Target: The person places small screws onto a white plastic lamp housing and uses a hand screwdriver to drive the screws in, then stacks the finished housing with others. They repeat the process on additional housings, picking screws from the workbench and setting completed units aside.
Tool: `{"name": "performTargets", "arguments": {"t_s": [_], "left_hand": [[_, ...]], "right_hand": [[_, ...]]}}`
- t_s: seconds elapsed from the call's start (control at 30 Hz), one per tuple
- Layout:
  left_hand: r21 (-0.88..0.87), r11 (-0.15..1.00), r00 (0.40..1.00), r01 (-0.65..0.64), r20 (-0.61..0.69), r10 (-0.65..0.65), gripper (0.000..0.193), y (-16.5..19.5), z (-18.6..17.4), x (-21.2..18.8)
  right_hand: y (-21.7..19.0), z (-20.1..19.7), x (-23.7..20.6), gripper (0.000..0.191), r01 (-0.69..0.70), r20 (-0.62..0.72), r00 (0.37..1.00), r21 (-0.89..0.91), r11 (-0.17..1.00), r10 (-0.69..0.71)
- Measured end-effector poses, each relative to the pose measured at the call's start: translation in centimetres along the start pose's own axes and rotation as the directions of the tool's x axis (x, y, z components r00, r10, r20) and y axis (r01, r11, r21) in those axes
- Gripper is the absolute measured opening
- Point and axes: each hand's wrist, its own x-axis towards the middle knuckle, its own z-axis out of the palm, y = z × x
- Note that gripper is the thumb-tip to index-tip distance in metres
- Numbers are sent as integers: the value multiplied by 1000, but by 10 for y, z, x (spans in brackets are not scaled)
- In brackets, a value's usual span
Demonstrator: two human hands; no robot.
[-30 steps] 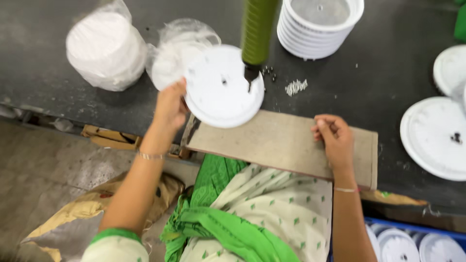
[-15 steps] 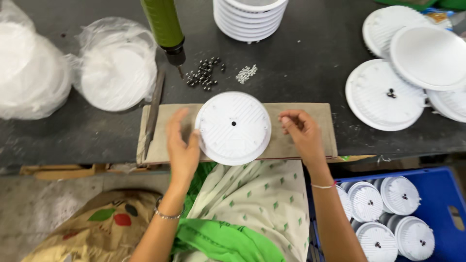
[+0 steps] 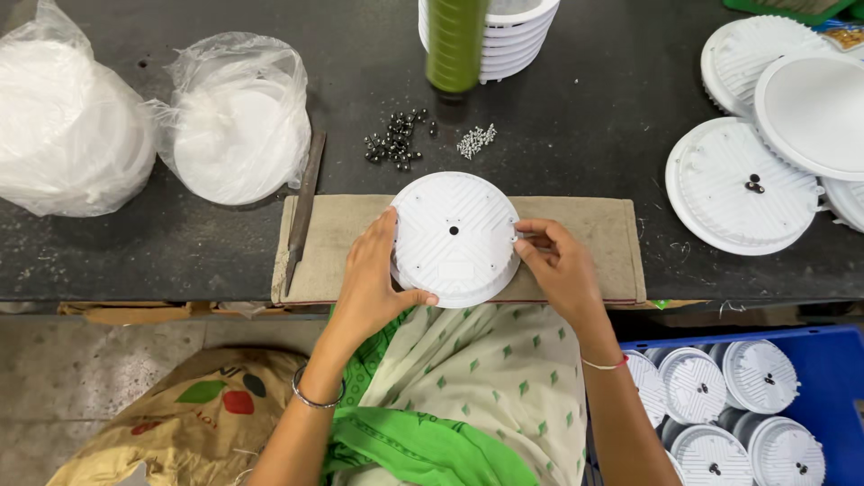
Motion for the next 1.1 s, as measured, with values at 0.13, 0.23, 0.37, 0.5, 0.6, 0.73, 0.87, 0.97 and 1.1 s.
{"name": "performTargets", "arguments": {"t_s": [0.13,0.23,0.37,0.5,0.6,0.73,0.87,0.97,1.1], "left_hand": [[-9,999,999,40,21,-40,134,-1,-4,4],[10,1000,1000,19,3,-19,133,1,-6,2],[4,1000,1000,23,9,-23,132,1,-6,1],[-145,987,968,-61,-252,23,104,-8,-3,-1],[-377,923,873,81,-420,-249,63,-9,5,-5],[-304,946,842,109,-478,-250,42,-7,10,-9],[-322,942,847,90,-473,-242,39,-4,8,-6],[-312,946,856,89,-462,-233,37,-2,7,-6],[-322,940,861,108,-443,-251,36,-2,8,-6]], "right_hand": [[-8,-5,5,26,1,15,1000,-101,995,1],[-12,-12,19,26,83,-8,996,-148,986,-85],[-11,-17,45,26,234,-35,971,-68,970,-236],[3,-9,107,35,260,-64,956,-268,928,-287],[17,6,162,43,402,-8,890,-458,793,-456],[29,34,199,46,515,139,839,-511,688,-526],[26,50,197,36,581,239,800,-539,610,-550],[21,46,185,28,593,230,793,-502,629,-564],[18,37,174,33,568,110,788,-509,647,-606]]}}
